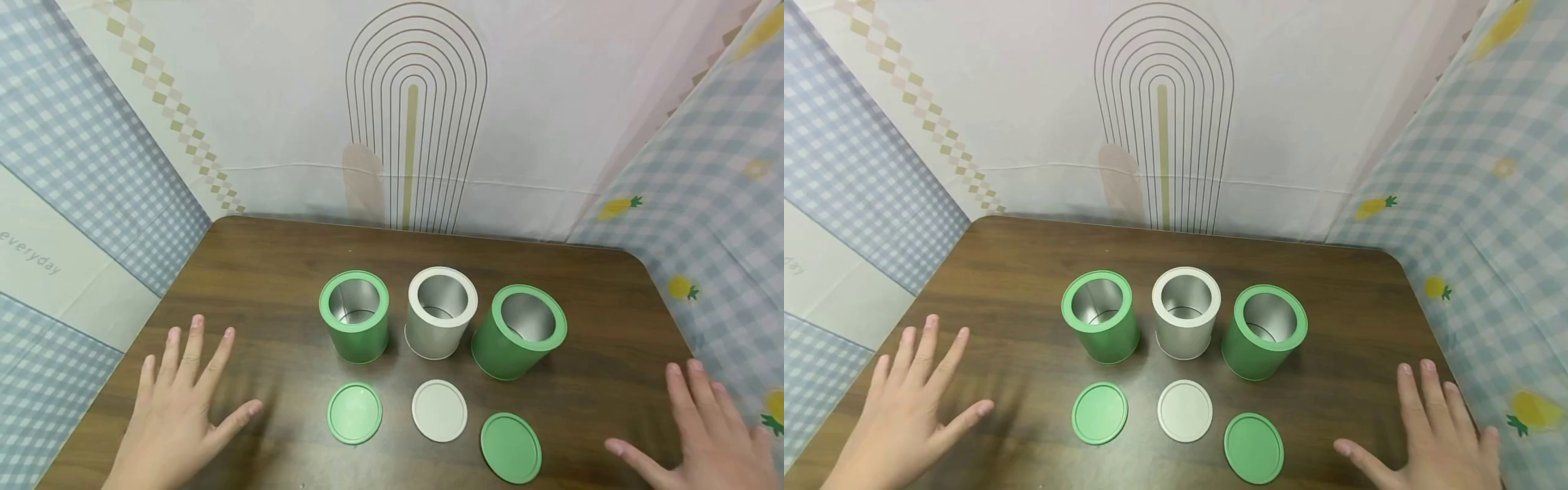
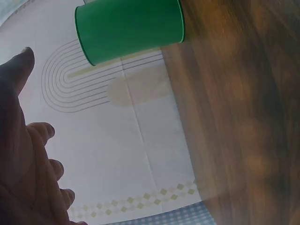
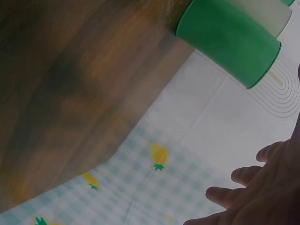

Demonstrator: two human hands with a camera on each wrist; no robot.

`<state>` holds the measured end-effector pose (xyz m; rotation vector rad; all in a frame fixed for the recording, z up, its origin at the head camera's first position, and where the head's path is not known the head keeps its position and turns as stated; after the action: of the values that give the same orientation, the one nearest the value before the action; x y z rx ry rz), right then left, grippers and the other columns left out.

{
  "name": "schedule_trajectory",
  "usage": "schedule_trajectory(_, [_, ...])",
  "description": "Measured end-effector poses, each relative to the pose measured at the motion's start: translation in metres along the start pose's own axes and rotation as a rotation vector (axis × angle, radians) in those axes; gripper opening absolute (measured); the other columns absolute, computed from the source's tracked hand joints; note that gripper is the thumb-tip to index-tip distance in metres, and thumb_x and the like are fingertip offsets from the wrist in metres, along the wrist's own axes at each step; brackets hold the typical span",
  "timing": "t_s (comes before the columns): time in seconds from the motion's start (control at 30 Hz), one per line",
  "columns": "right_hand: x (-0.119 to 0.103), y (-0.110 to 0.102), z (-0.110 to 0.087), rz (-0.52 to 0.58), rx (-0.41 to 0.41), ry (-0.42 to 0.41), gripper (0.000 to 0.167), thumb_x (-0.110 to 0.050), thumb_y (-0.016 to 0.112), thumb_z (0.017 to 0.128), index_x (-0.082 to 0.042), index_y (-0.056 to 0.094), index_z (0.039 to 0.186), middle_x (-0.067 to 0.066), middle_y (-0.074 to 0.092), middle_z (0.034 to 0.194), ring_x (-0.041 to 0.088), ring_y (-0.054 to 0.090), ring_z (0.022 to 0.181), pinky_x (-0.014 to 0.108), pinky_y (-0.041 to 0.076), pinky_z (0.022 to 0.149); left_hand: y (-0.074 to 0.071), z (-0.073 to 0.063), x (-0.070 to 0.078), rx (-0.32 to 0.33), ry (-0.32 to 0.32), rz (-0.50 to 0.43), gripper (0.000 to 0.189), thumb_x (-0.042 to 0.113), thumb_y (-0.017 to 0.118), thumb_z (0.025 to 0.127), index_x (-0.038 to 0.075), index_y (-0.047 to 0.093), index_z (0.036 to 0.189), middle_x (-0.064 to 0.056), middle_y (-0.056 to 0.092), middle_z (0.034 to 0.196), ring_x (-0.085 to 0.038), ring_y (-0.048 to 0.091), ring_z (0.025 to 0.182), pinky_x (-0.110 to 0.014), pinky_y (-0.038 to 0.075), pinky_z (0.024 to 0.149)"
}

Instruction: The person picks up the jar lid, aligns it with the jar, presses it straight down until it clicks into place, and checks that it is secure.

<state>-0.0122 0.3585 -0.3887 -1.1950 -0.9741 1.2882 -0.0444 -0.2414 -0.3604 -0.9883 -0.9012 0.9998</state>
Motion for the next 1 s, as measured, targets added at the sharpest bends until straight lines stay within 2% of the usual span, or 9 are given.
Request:
schedule_trajectory(0.13, [-0.003,0.008,-0.001,0.055,-0.042,-0.009,0.133,-0.067,0.077,0.073,-0.010,-0.005,0.161,0.015,-0.011,0.166,0.046,-0.001,0.150,0.083,-0.002,0.102,0.004,-0.001,0.002,0.000,0.006,-0.016,0.101,0.066,0.065,0.086,0.021,0.016,0.163,-0.012,-0.003,0.168,-0.041,-0.001,0.153,-0.069,0.000,0.117])
schedule_trajectory(0.23, [-0.009,0.012,-0.001,0.120,-0.069,-0.038,0.131,-0.061,0.078,0.077,-0.006,-0.006,0.160,0.017,-0.012,0.166,0.040,-0.007,0.152,0.077,-0.017,0.104,0.006,-0.002,0.004,-0.003,0.010,-0.024,0.103,0.066,0.065,0.086,0.020,0.015,0.163,-0.012,-0.002,0.168,-0.040,-0.001,0.153,-0.068,0.001,0.118])
schedule_trajectory(0.3, [-0.013,0.014,-0.002,0.176,-0.081,-0.067,0.129,-0.055,0.080,0.078,-0.003,-0.005,0.160,0.021,-0.010,0.165,0.040,-0.008,0.152,0.072,-0.021,0.106,0.007,-0.002,0.005,-0.002,0.014,-0.031,0.103,0.066,0.065,0.085,0.019,0.015,0.163,-0.012,-0.001,0.168,-0.039,0.001,0.153,-0.067,0.002,0.119])
schedule_trajectory(0.5, [-0.027,0.019,-0.002,0.326,-0.078,-0.105,0.121,-0.042,0.084,0.079,0.007,0.006,0.158,0.036,0.009,0.160,0.050,0.006,0.149,0.069,-0.014,0.113,0.011,-0.004,0.009,0.005,0.018,-0.081,0.107,0.062,0.070,0.083,0.017,0.015,0.163,-0.012,0.002,0.168,-0.034,0.003,0.154,-0.059,0.003,0.122])
schedule_trajectory(0.6, [-0.035,0.020,-0.005,0.389,-0.046,-0.106,0.117,-0.037,0.087,0.077,0.007,0.014,0.157,0.036,0.020,0.158,0.052,0.016,0.146,0.063,-0.007,0.118,0.013,-0.005,0.011,0.009,0.016,-0.127,0.111,0.058,0.075,0.081,0.015,0.013,0.163,-0.013,0.003,0.168,-0.033,0.004,0.154,-0.052,0.003,0.124])
schedule_trajectory(0.77, [-0.048,0.023,-0.007,0.434,-0.007,-0.111,0.110,-0.035,0.089,0.075,0.005,0.025,0.156,0.035,0.034,0.153,0.055,0.034,0.137,0.050,0.001,0.124,0.018,-0.009,0.014,-0.038,-0.039,-0.234,0.123,0.053,0.083,0.076,0.012,0.004,0.162,-0.009,0.002,0.169,-0.029,0.003,0.154,-0.024,0.002,0.122])
schedule_trajectory(0.83, [-0.052,0.026,-0.006,0.438,-0.012,-0.116,0.108,-0.035,0.089,0.075,0.004,0.027,0.155,0.035,0.037,0.150,0.057,0.038,0.133,0.043,0.001,0.125,0.021,-0.010,0.014,-0.072,-0.067,-0.250,0.127,0.055,0.083,0.075,0.012,0.001,0.162,-0.006,0.000,0.169,-0.024,0.004,0.155,-0.027,0.021,0.121])
schedule_trajectory(0.9, [-0.058,0.028,-0.006,0.442,-0.018,-0.117,0.108,-0.036,0.089,0.075,0.002,0.028,0.156,0.034,0.040,0.149,0.059,0.040,0.131,0.034,0.001,0.124,0.024,-0.012,0.016,-0.103,-0.082,-0.254,0.128,0.056,0.083,0.075,0.012,-0.001,0.162,-0.005,-0.001,0.169,-0.020,0.006,0.154,-0.039,0.038,0.112])
schedule_trajectory(1.0, [-0.069,0.029,-0.007,0.461,0.003,-0.128,0.107,-0.036,0.090,0.074,-0.005,0.030,0.157,0.031,0.043,0.148,0.058,0.044,0.128,0.019,0.001,0.121,0.028,-0.013,0.020,-0.116,-0.067,-0.249,0.128,0.057,0.083,0.075,0.013,0.000,0.162,-0.004,0.002,0.169,-0.012,0.010,0.153,-0.051,0.049,0.091])
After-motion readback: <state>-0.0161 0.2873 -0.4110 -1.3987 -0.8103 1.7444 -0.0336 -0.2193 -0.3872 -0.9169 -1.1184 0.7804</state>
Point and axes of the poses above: each hand's wrist, its own z-axis towards the middle knuckle, its own y-axis out of the palm, x = y × z, the point moved 5 cm from there along z, towards the middle knuckle
